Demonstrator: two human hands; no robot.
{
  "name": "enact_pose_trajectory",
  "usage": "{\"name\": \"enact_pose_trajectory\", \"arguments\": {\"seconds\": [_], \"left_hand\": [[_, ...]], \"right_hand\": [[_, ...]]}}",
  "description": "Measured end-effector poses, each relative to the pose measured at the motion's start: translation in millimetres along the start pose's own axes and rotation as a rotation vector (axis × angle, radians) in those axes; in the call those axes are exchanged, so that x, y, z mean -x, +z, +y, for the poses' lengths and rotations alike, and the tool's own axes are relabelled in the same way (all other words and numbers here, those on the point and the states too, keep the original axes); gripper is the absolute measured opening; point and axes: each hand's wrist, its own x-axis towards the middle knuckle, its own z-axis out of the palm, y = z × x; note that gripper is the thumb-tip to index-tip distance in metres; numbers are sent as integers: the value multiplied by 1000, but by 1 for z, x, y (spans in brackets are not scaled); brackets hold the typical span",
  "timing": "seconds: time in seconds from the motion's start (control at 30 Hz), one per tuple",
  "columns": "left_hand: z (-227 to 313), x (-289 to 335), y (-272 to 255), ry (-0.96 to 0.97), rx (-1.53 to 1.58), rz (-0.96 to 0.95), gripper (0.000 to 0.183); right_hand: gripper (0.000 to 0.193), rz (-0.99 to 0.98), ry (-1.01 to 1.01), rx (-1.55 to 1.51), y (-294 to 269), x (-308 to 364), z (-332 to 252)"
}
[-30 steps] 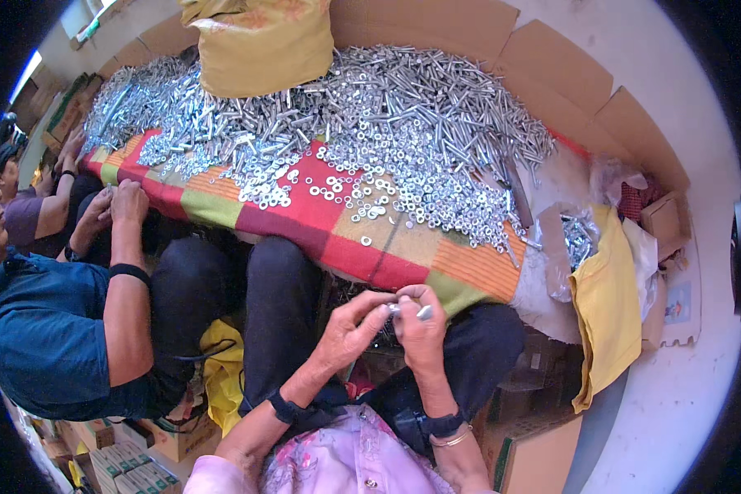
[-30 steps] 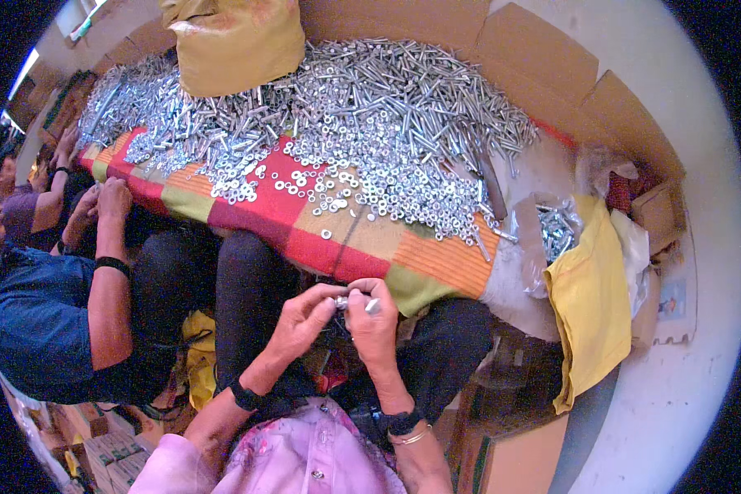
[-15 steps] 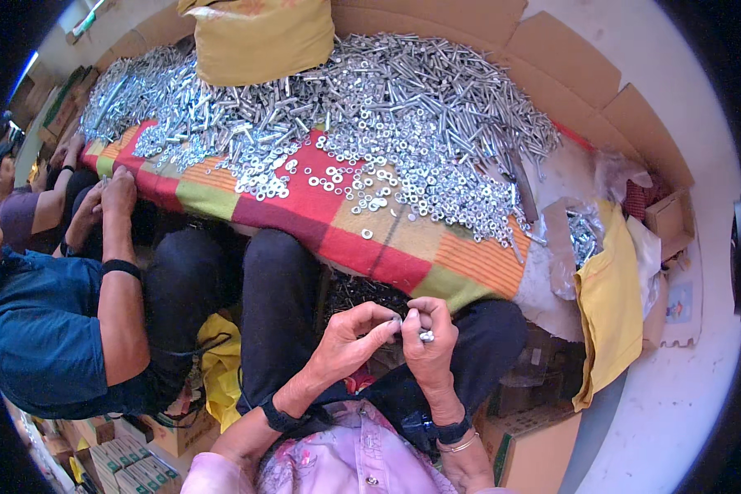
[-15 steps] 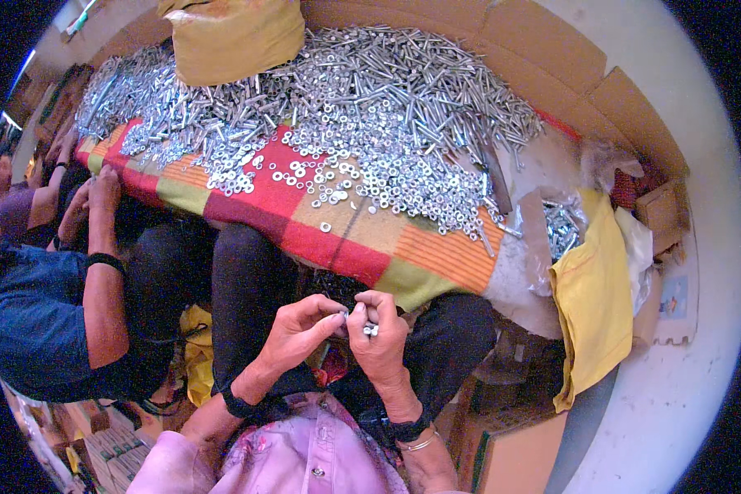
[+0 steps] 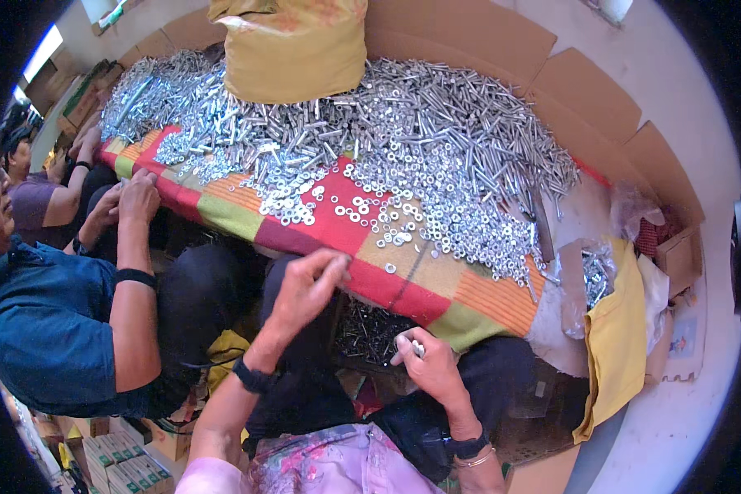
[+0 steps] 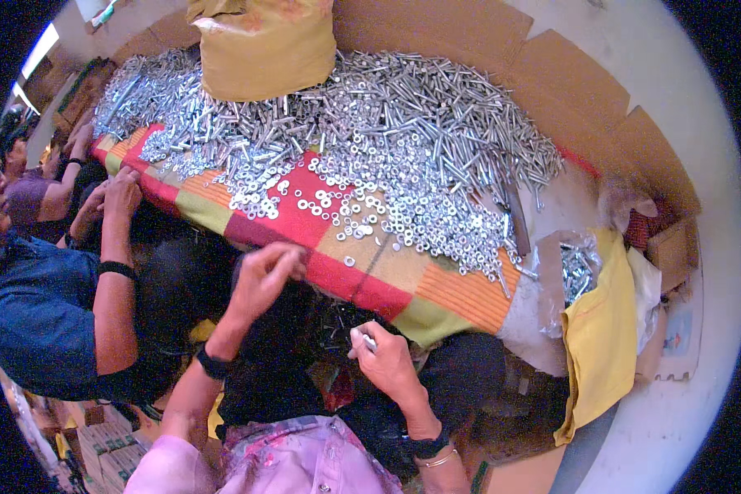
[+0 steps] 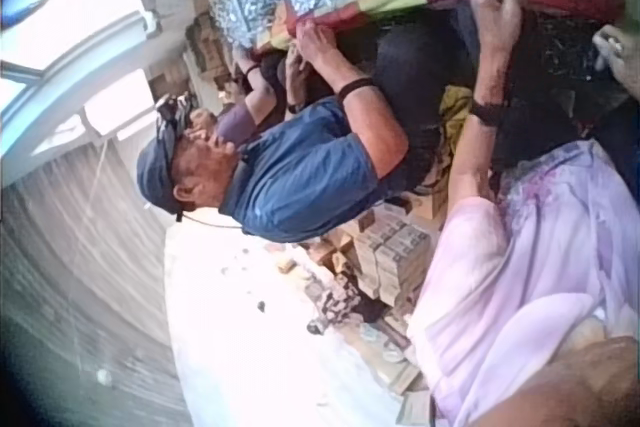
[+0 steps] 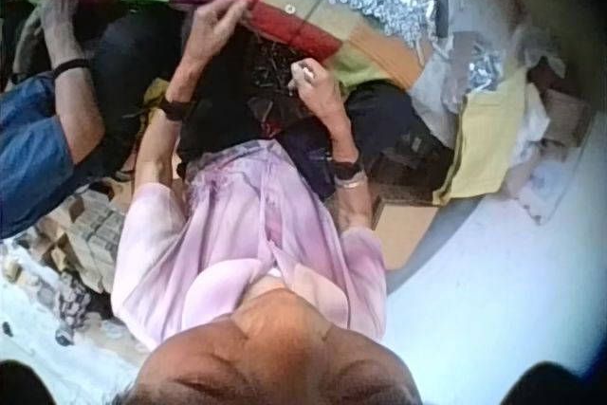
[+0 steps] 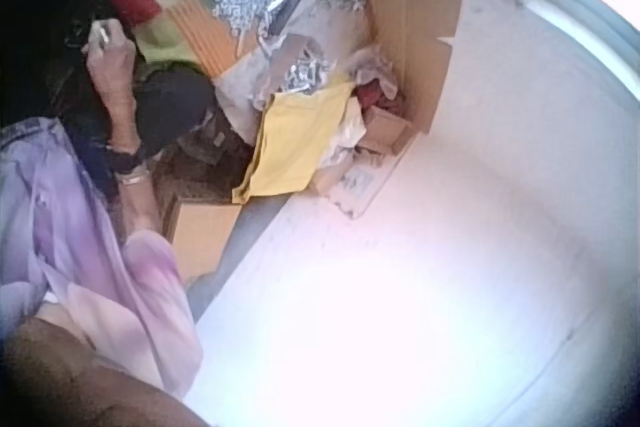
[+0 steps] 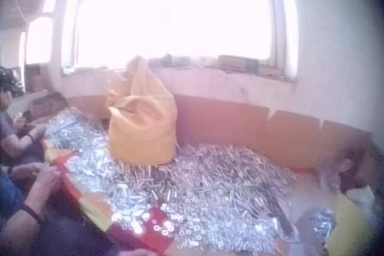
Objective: Sorting and assembling metal bolts and washers from a large pile on a work surface.
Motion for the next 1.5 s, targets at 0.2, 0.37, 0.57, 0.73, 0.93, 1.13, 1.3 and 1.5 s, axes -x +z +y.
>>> {"name": "enact_pose_trajectory", "arguments": {"seconds": [0.2,0.37,0.57,0.73,0.93,1.13,1.3,1.5], "left_hand": [[-32,-103,-28,257,-234,289,19],[-66,-173,-45,535,-834,351,23],[-53,-185,-41,606,-1267,164,18],[-48,-172,-48,563,-1149,91,14],[-26,-120,-43,-14,61,0,20],[0,-52,-2,-84,332,-111,18],[-1,-25,24,-103,291,-163,18],[-8,-14,40,-77,302,-132,15]], "right_hand": [[26,-257,224,-989,-36,-49,-19],[29,-221,267,-1177,-54,-81,-6],[32,-284,195,-1362,-43,-87,7],[31,-286,333,-1657,-36,-86,16],[28,-240,278,-1210,-31,-85,9],[26,-326,272,-1034,-27,-77,-6],[22,-170,172,-941,-23,-79,2],[22,-99,-76,-402,-17,-79,8]]}}
